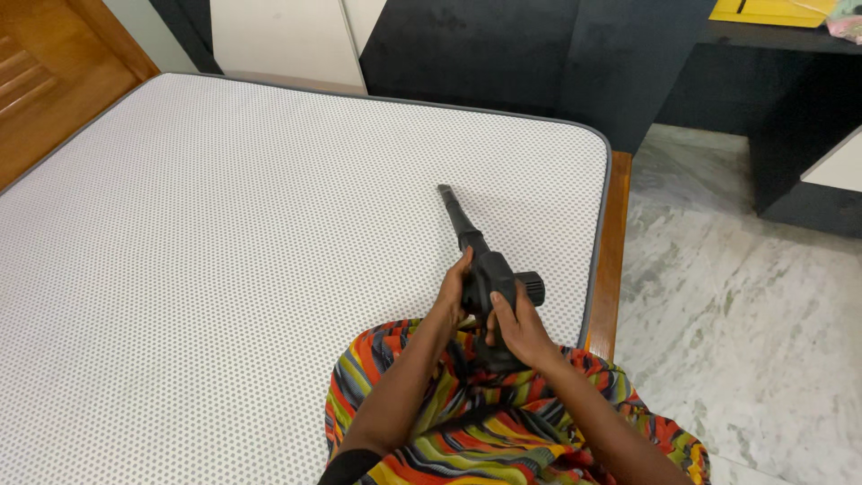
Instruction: The person vacuums the surface of a mattress using a handheld vacuum tool by hand, moving the nozzle across different sections of the bed.
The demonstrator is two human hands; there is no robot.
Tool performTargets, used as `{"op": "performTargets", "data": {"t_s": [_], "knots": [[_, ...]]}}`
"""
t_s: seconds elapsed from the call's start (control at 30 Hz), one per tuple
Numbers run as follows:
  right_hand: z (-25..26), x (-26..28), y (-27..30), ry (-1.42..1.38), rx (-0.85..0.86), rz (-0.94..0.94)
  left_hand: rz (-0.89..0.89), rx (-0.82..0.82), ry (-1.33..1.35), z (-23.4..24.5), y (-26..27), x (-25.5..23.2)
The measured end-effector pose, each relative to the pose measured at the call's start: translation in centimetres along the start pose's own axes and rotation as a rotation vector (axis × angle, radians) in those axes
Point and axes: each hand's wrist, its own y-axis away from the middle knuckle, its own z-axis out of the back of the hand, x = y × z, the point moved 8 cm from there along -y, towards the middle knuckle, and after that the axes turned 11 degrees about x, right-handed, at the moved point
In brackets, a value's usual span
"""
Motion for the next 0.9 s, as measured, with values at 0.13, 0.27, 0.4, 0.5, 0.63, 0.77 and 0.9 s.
{"op": "performTargets", "data": {"t_s": [0.13, 0.27, 0.4, 0.5, 0.63, 0.77, 0.9], "knots": [[0.2, -0.3, -1.3, 0.010, -0.034, 0.025, -0.004, 0.044, 0.008, 0.4, -1.2, -0.3], [-1.8, 1.1, 3.1, 0.056, 0.071, -0.035, -0.073, 0.085, 0.093, 0.0, 1.2, 3.0], [-2.9, 3.6, 6.2, 0.127, 0.175, -0.100, -0.089, 0.108, 0.153, -0.6, 2.7, 5.5], [-2.4, 3.3, 4.9, 0.172, 0.097, -0.124, -0.056, 0.126, 0.158, 0.0, 1.3, 5.6], [-1.4, 1.0, 1.5, 0.111, -0.048, -0.032, 0.053, 0.003, -0.013, 1.7, -1.6, 3.4], [-0.1, -0.2, 1.1, 0.078, -0.139, -0.091, 0.070, -0.030, -0.105, 0.3, -1.4, 2.0], [-0.2, 3.4, 4.1, 0.128, -0.033, -0.101, 0.059, -0.032, -0.068, -1.9, 0.8, 3.2]]}}
